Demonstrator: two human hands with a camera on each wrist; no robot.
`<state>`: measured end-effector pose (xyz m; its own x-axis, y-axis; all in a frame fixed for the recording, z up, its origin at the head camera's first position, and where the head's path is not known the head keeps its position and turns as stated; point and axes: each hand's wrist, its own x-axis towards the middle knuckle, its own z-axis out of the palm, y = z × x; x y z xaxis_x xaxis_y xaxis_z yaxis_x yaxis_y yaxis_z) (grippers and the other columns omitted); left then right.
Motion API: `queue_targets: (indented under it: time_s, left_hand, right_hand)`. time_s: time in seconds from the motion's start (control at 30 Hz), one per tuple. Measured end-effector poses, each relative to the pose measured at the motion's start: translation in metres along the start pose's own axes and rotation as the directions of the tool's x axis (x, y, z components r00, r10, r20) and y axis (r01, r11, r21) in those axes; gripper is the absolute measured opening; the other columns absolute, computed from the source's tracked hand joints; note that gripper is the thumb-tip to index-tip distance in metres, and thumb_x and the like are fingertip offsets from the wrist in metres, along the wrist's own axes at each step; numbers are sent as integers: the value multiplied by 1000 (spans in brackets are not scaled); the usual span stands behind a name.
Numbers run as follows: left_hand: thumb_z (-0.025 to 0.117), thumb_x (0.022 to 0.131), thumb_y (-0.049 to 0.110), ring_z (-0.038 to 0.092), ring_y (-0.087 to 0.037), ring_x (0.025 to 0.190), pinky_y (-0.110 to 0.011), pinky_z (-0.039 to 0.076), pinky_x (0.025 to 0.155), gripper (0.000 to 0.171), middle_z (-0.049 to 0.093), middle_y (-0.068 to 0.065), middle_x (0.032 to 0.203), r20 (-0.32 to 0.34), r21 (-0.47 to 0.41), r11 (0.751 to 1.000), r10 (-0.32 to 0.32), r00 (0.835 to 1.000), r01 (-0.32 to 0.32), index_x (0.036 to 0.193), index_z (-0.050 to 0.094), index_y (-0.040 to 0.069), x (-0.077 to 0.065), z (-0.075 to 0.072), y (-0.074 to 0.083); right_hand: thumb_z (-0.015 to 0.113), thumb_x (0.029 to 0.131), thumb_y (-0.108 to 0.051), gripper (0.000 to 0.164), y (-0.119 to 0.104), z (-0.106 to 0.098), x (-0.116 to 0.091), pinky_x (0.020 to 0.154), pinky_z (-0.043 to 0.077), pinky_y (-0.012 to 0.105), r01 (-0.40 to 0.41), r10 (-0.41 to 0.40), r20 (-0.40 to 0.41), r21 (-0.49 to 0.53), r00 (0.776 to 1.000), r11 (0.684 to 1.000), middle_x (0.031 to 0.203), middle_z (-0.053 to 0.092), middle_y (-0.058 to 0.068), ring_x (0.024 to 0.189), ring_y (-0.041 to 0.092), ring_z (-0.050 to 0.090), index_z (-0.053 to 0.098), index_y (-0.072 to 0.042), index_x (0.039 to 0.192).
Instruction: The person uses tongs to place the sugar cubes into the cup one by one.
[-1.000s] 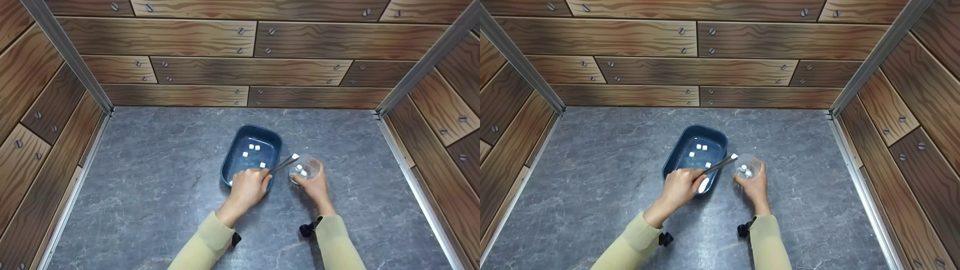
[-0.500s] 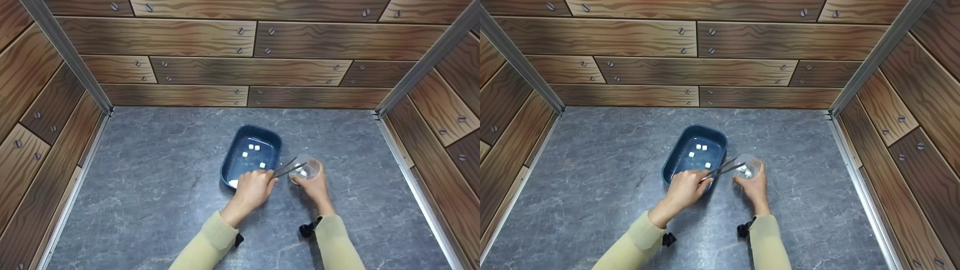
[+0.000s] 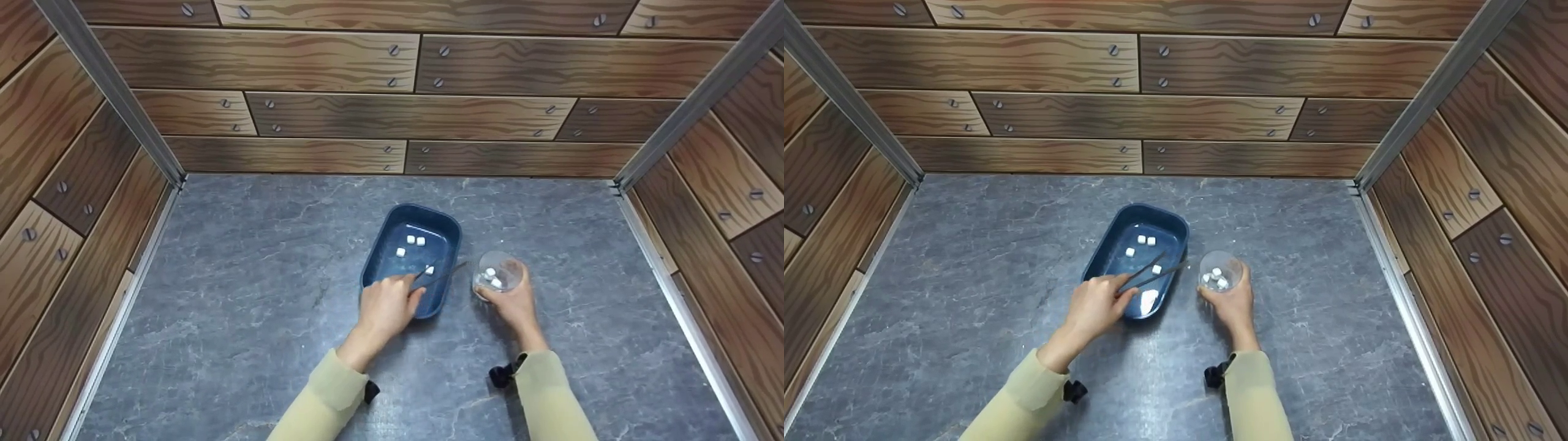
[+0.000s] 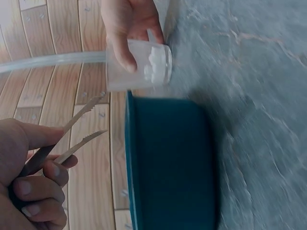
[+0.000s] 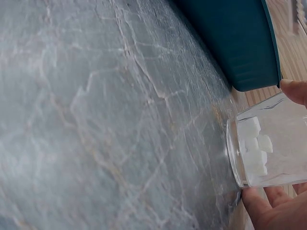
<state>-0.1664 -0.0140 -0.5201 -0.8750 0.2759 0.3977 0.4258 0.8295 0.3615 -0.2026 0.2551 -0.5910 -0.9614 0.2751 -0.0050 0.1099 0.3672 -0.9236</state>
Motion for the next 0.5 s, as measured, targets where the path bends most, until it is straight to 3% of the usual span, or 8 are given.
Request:
queue_targets:
  time_s: [0.2, 0.5]
  left_hand:
    - [70, 91, 31, 64, -26, 57, -41, 47, 46, 23, 70, -3, 76, 15, -19, 997, -73, 997, 73, 96, 73, 8, -5, -2, -17]
    - [71, 90, 30, 64, -29, 57, -42, 47, 46, 26, 67, -8, 72, 21, 38, 986, -164, 986, 164, 98, 73, 6, -10, -5, -36]
  right_hand:
    - [86, 70, -6, 94, 0, 0, 1, 110, 27, 39, -19, 19, 1, -7, 1000, 1000, 140, 46, 22, 130, 34, 42, 29, 2, 145]
    - [86, 70, -6, 94, 0, 0, 0, 110, 27, 40, -22, 22, -4, -10, 1000, 1000, 141, 44, 23, 131, 34, 41, 30, 2, 144]
